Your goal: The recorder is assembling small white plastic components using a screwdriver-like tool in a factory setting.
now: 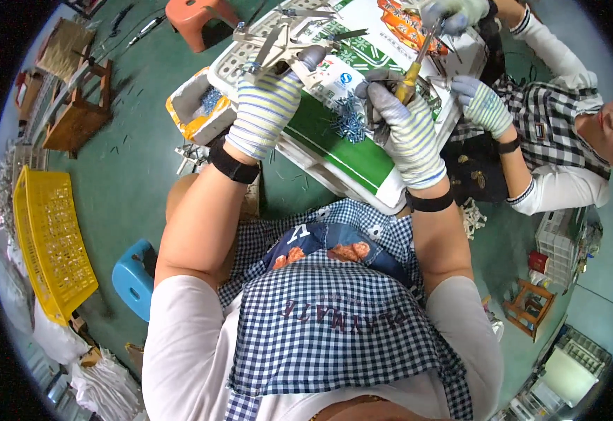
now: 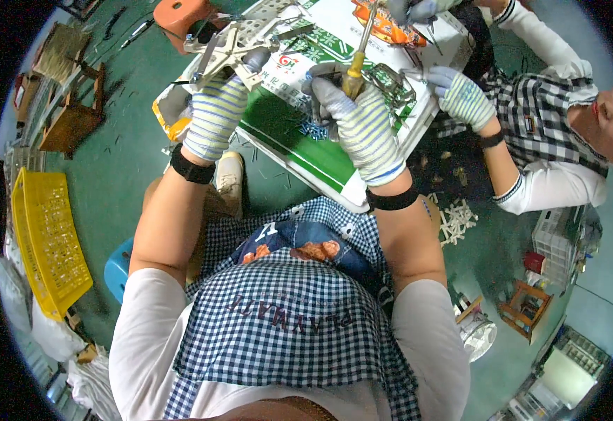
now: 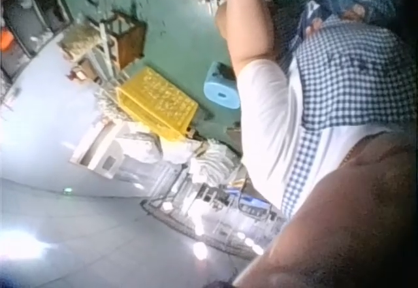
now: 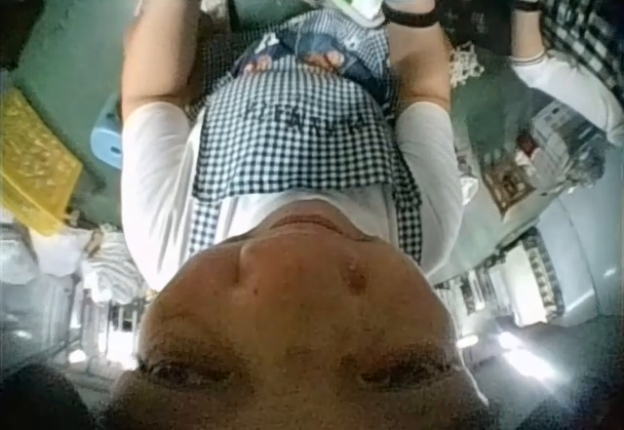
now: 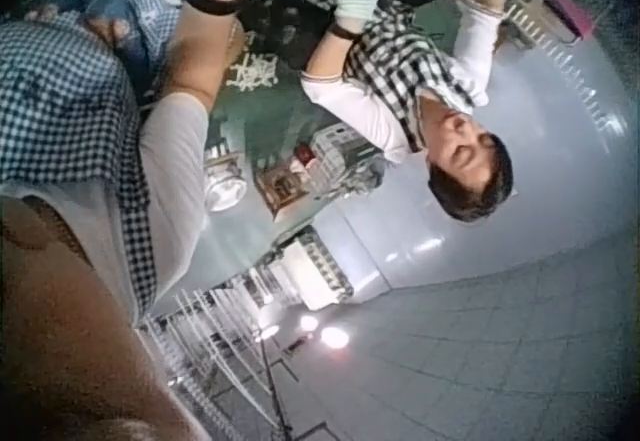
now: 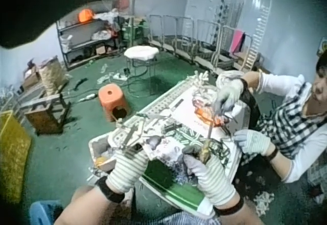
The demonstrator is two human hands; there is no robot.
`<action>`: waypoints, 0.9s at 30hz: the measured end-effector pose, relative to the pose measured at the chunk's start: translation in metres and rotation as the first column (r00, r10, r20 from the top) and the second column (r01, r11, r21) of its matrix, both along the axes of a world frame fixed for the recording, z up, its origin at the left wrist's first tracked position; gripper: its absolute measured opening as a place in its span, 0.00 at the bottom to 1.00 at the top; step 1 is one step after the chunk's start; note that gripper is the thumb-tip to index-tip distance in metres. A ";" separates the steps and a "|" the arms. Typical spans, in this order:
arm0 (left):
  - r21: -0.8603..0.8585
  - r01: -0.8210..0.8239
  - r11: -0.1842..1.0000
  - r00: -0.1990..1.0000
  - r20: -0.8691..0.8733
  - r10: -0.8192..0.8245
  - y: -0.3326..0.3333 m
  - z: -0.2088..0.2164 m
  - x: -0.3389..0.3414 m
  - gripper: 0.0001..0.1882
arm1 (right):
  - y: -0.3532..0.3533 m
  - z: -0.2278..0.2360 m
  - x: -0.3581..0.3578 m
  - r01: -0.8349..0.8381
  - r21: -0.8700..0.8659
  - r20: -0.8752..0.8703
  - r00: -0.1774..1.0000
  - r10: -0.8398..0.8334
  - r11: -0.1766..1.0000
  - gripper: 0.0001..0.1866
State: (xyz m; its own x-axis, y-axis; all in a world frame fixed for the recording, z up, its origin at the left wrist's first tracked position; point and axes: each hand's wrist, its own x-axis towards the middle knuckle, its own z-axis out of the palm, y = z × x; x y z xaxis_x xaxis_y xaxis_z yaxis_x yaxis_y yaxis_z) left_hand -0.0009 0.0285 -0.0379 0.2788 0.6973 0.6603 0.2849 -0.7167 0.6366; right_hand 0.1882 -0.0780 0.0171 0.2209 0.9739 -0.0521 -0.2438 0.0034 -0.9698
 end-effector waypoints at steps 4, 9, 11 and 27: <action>0.336 -0.030 0.942 0.969 -0.223 0.110 0.013 -0.062 -0.014 0.16 | -0.006 0.001 -0.001 -0.139 -0.018 -0.198 0.971 0.132 0.990 0.12; -0.217 0.976 -0.011 0.215 0.961 0.176 -0.001 -0.014 0.000 0.19 | -0.018 0.001 -0.002 -0.199 -0.106 -0.260 0.951 0.166 0.974 0.16; -0.222 0.975 0.013 0.220 0.970 0.102 -0.002 -0.016 0.001 0.20 | -0.018 0.000 -0.004 -0.215 -0.110 -0.277 0.944 0.178 0.970 0.16; -0.219 0.044 0.975 0.986 -0.150 -0.078 -0.005 -0.027 0.004 0.32 | -0.018 0.001 0.000 -0.301 -0.100 -0.280 0.923 0.264 0.948 0.18</action>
State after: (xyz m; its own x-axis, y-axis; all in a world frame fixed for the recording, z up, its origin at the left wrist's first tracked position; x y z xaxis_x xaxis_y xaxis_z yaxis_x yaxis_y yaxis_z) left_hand 0.0027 0.0236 -0.0646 0.4131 0.7963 0.4419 0.3535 -0.5874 0.7280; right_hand 0.1882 -0.0957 0.0184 -0.1020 0.9726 -0.2087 -0.4581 -0.2322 -0.8580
